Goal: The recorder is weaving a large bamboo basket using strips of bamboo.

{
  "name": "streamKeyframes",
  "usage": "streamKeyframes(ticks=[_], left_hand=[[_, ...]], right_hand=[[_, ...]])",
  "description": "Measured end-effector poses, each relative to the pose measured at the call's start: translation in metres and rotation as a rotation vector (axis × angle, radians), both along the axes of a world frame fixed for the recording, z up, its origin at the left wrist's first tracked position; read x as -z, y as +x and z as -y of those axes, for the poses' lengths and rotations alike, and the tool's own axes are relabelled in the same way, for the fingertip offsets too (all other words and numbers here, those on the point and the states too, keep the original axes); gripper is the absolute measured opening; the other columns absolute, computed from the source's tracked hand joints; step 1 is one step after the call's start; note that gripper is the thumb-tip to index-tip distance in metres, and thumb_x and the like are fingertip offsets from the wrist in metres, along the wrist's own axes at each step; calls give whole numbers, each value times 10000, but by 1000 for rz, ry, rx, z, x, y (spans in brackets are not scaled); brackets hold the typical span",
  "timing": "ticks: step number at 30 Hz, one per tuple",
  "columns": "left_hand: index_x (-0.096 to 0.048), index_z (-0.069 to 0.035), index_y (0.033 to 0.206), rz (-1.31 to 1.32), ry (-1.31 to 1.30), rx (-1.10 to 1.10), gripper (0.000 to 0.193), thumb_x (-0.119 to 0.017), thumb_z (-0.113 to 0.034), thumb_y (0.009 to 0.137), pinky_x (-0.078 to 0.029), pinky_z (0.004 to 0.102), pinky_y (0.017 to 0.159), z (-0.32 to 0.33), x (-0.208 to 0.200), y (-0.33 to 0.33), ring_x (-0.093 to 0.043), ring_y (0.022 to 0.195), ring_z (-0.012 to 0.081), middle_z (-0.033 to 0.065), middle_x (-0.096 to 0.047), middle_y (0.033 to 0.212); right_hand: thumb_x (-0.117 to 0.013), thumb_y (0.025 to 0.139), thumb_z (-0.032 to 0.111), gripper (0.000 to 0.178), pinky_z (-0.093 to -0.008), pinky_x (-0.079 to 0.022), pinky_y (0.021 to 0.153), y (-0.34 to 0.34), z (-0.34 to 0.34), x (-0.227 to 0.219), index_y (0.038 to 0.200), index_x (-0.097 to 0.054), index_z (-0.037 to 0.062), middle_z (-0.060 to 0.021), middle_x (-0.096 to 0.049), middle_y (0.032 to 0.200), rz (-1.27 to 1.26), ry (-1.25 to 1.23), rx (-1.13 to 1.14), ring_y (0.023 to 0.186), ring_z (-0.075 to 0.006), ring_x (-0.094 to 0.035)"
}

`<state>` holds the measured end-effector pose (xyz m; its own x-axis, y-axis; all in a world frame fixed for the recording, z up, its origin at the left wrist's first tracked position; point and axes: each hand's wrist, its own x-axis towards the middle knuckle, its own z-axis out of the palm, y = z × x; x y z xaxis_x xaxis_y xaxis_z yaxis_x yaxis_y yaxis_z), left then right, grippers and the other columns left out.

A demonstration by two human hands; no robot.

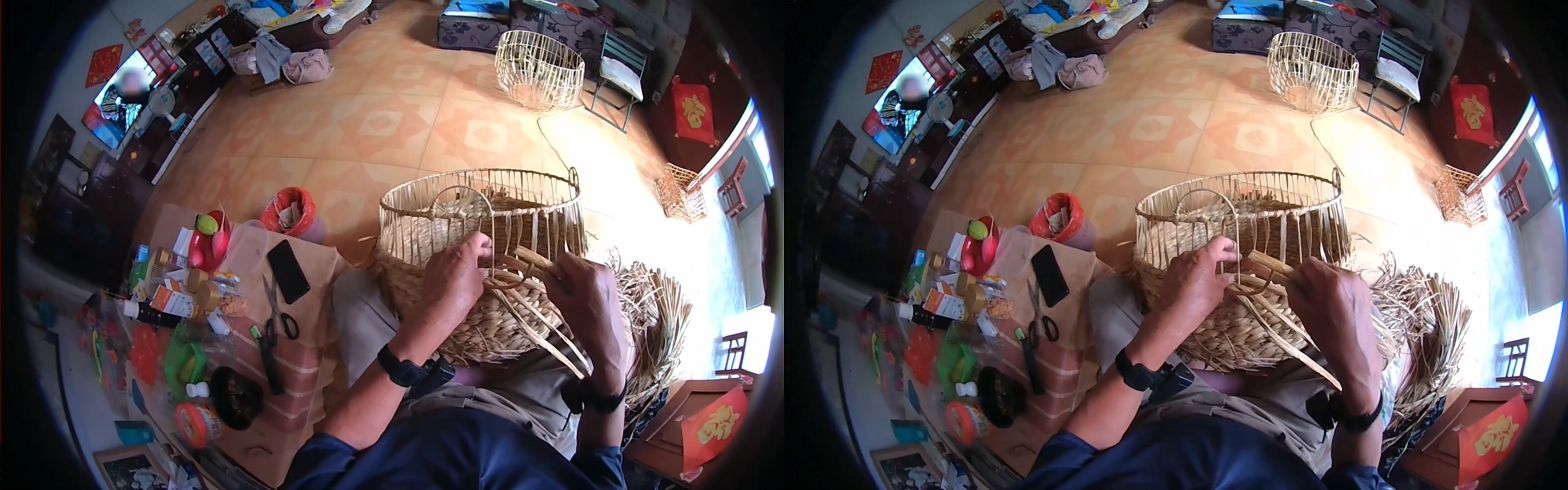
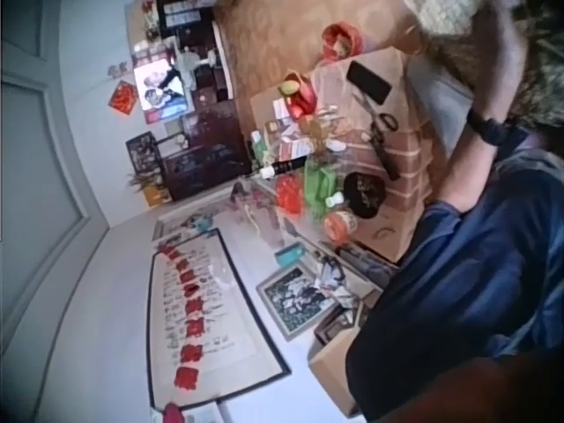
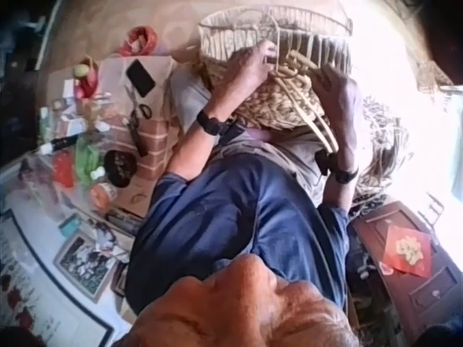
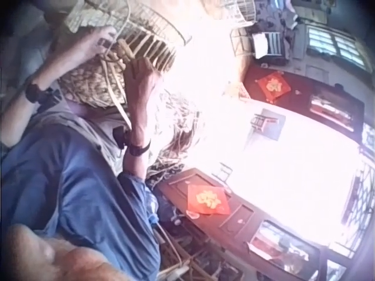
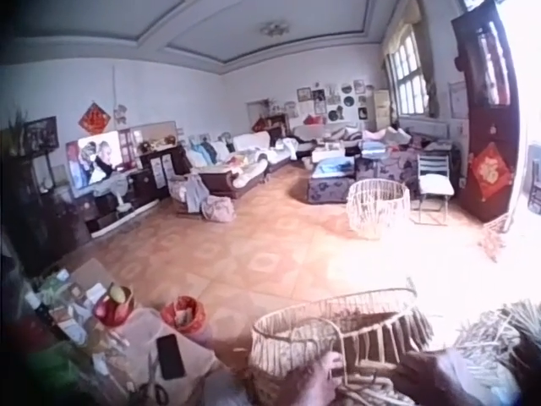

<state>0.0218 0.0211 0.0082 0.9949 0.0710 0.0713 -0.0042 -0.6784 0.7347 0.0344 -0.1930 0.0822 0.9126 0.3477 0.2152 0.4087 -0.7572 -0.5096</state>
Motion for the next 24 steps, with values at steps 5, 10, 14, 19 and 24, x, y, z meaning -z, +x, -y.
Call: streamKeyframes(ticks=[5,10,14,19,24], left_hand=[[-601,-54,1241,31,4,7,419,-736,5,849,-571,446,902,-1,3,-1,-722,1057,362,119,-764,1175],[-612,-54,1225,-7,6,-17,403,-716,21,843,-573,444,898,1,-3,1,-724,1053,367,138,-762,1172],[-615,-49,1221,-3,17,12,397,-714,23,843,-574,439,898,-1,2,0,-724,1059,365,140,-762,1170],[-608,-51,1228,-8,9,2,405,-717,24,846,-571,445,906,1,-1,-1,-717,1070,368,142,-759,1176],[-600,-58,1241,60,69,41,410,-718,16,856,-568,457,892,1,4,0,-715,1044,381,146,-761,1122]], right_hand=[[-702,881,107,159,-456,-490,586,-5,-9,6,786,-591,46,-161,-612,697,70,-8,-59,634,-374,-633],[-678,881,91,134,-456,-491,586,0,-8,17,789,-590,48,-162,-619,712,99,-26,-77,649,-381,-638],[-688,873,80,125,-452,-500,598,3,-4,7,796,-596,44,-166,-626,721,65,3,3,671,-381,-652],[-699,875,89,126,-453,-507,607,3,-6,16,812,-605,34,-173,-643,738,11,25,-105,676,-376,-658],[-701,903,116,145,-454,-498,602,5,-12,24,830,-618,23,-189,-627,720,-87,76,-130,657,-385,-641]])
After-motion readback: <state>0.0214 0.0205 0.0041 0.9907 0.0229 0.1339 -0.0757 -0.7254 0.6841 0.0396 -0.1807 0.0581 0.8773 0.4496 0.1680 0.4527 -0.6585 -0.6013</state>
